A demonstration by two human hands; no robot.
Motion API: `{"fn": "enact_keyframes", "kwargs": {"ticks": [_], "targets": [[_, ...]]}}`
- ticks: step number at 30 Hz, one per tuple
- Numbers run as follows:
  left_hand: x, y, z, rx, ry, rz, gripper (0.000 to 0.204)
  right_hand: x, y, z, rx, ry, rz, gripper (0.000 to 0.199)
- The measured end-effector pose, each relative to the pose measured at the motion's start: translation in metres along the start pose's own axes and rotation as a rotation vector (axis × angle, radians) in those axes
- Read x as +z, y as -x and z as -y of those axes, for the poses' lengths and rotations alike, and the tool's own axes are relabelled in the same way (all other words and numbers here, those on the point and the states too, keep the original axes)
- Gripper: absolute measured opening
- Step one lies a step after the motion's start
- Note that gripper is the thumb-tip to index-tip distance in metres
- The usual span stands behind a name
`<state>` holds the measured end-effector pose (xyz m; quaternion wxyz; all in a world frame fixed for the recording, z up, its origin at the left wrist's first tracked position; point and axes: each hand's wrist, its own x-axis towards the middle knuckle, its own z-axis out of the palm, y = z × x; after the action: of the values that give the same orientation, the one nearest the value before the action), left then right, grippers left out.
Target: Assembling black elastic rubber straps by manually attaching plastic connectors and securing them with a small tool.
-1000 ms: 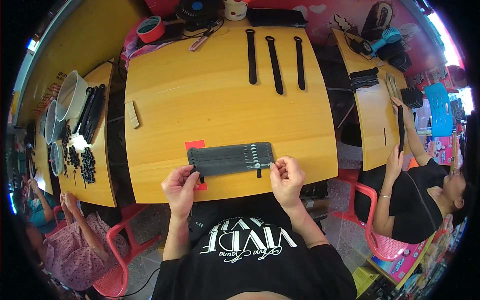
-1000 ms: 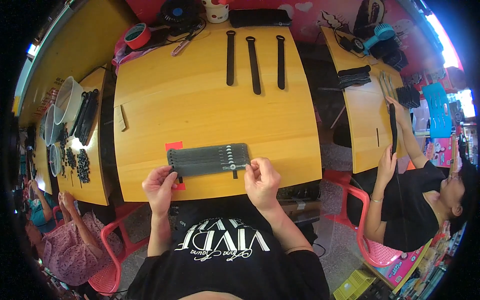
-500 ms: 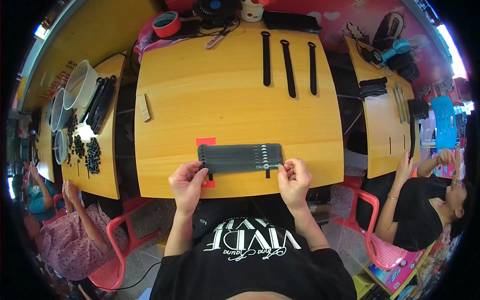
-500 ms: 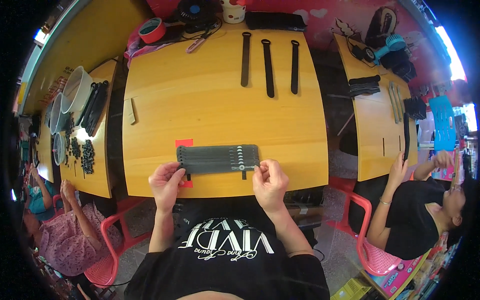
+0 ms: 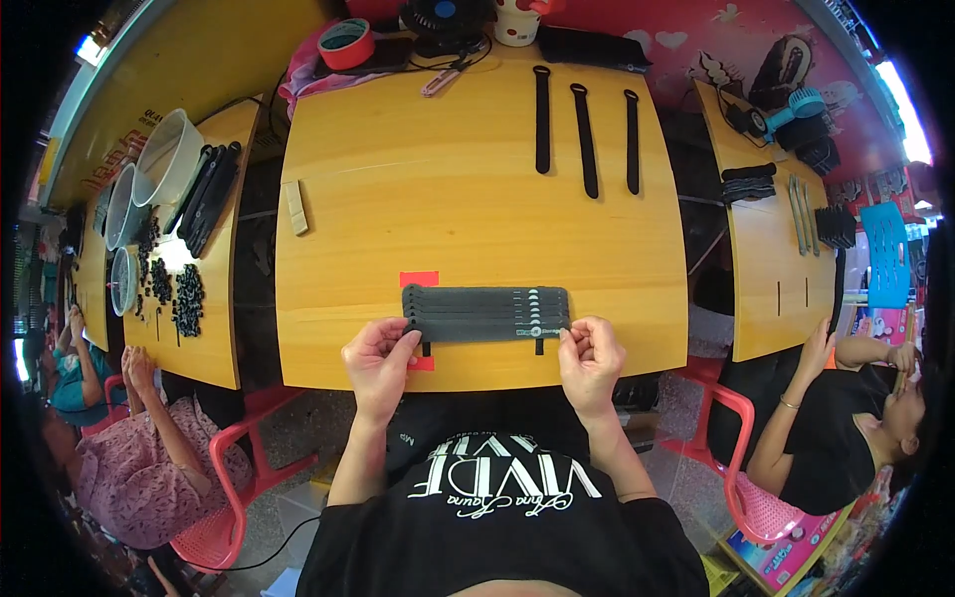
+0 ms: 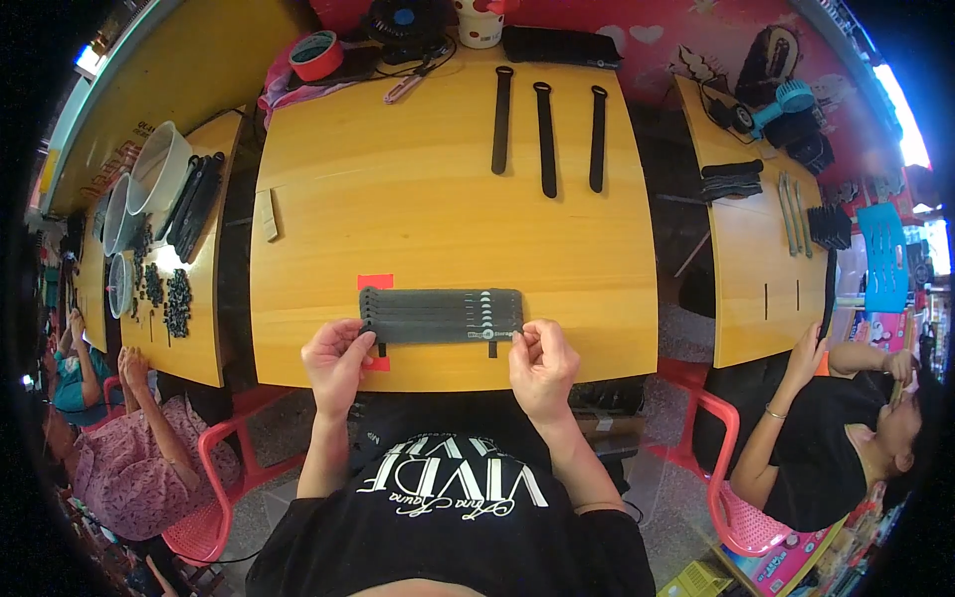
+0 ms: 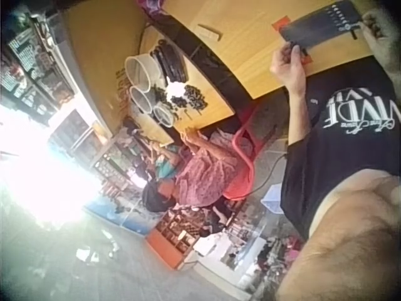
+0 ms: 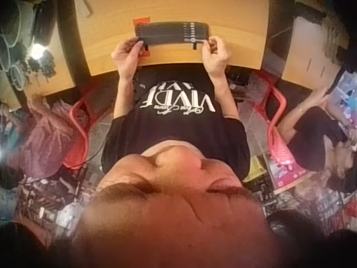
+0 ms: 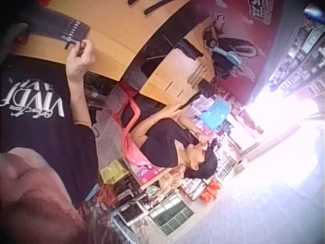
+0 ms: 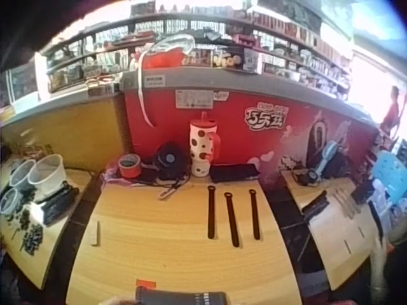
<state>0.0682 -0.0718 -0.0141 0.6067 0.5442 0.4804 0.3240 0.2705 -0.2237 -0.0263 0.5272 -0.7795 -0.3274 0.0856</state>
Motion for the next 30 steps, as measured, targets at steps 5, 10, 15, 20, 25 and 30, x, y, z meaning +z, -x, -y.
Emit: {"fn": "enact_keyframes", "kwargs": {"ticks": [5, 10, 15, 20, 25, 30], "targets": [[0.001, 0.000, 0.006, 0.077, -0.013, -0.012, 0.015, 0.000, 0.001, -0.001, -0.015, -0.005, 0.002, 0.020], [0.000, 0.000, 0.009, 0.088, -0.006, -0.009, 0.015, -0.001, 0.001, 0.001, -0.031, 0.000, -0.002, 0.019], [-0.001, 0.009, 0.003, 0.308, -0.186, -0.009, 0.015, -0.001, 0.002, -0.001, -0.081, 0.011, -0.020, 0.018], [0.027, 0.042, -0.055, 0.758, -0.236, 0.439, 0.019, 0.000, 0.000, 0.000, -0.043, 0.005, -0.018, 0.016], [0.108, 0.059, -0.040, 0.799, -0.063, 0.777, 0.020, 0.001, -0.002, -0.005, -0.086, 0.017, -0.016, 0.014], [0.158, 0.070, -0.030, 0.886, -0.036, 0.766, 0.018, -0.002, -0.003, -0.034, 0.057, -0.217, 0.050, 0.021]]}}
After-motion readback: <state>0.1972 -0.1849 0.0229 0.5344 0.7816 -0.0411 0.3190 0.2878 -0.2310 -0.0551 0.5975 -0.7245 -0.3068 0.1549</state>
